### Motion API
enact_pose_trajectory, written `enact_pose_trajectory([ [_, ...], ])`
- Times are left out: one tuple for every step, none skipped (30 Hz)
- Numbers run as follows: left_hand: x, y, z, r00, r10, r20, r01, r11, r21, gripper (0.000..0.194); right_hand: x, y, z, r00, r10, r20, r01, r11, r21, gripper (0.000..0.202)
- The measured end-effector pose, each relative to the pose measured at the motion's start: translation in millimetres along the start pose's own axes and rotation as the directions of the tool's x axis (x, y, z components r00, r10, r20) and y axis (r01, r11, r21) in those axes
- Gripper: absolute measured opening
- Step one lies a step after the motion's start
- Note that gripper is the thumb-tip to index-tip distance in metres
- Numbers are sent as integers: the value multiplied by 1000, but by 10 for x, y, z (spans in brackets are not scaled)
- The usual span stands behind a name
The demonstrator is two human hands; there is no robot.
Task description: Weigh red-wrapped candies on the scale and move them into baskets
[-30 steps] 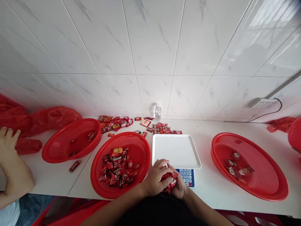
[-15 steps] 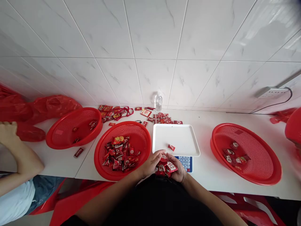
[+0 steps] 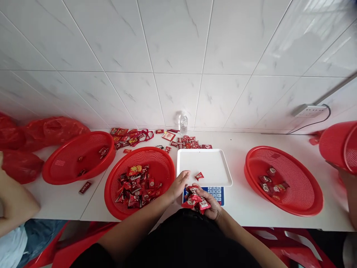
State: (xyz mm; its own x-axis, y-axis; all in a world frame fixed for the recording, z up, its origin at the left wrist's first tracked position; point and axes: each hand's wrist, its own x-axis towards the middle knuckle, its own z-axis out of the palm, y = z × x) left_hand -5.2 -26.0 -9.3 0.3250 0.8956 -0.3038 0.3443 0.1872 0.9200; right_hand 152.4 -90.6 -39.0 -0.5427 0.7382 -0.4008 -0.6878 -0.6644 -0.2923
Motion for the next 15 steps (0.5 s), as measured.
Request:
enact_pose_trajectory([
  [92, -21, 14, 1000, 12, 7, -12, 998, 62, 42, -23, -10, -23, 1000, -21, -6, 21, 1000, 12, 39],
  [185, -37, 35, 999, 37, 20, -39, 988, 149, 37, -50, -22, -47, 999, -42, -14, 43, 999, 24, 40],
  [275, -46, 64, 997, 72, 38, -79, 965, 250, 32, -80, -37, -71, 998, -63, -24, 64, 997, 35, 42],
  [360, -48, 100, 991, 113, 65, -129, 927, 353, 27, -112, -53, -95, 996, -82, -35, 83, 995, 47, 43],
  [438, -41, 142, 984, 149, 102, -179, 875, 449, 24, -147, -72, -120, 994, -97, -46, 100, 993, 57, 44],
  [507, -29, 187, 974, 175, 146, -226, 815, 534, 22, -182, -93, -146, 992, -112, -58, 116, 991, 66, 44],
  [568, -14, 234, 962, 187, 198, -270, 747, 607, 21, -216, -115, -174, 989, -128, -71, 133, 988, 75, 43],
  [621, 2, 279, 951, 185, 247, -305, 680, 667, 21, -249, -137, -203, 986, -142, -84, 149, 985, 84, 41],
  [665, 14, 320, 943, 171, 286, -329, 618, 714, 20, -278, -160, -233, 983, -156, -96, 165, 982, 95, 39],
  [703, 21, 353, 937, 154, 313, -343, 566, 750, 19, -303, -182, -263, 980, -170, -107, 182, 977, 108, 36],
  [733, 21, 378, 935, 142, 326, -350, 528, 773, 18, -324, -204, -293, 976, -186, -116, 200, 972, 122, 35],
  [755, 14, 392, 935, 137, 328, -350, 508, 787, 18, -340, -225, -320, 972, -198, -126, 215, 967, 134, 33],
  [769, 2, 397, 939, 140, 314, -340, 512, 789, 20, -352, -247, -342, 969, -209, -135, 228, 963, 143, 33],
  [773, -13, 393, 946, 150, 288, -322, 541, 777, 20, -360, -269, -359, 965, -218, -146, 239, 960, 148, 33],
  [766, -30, 382, 955, 162, 250, -296, 597, 745, 20, -364, -291, -369, 962, -224, -155, 247, 957, 150, 33],
])
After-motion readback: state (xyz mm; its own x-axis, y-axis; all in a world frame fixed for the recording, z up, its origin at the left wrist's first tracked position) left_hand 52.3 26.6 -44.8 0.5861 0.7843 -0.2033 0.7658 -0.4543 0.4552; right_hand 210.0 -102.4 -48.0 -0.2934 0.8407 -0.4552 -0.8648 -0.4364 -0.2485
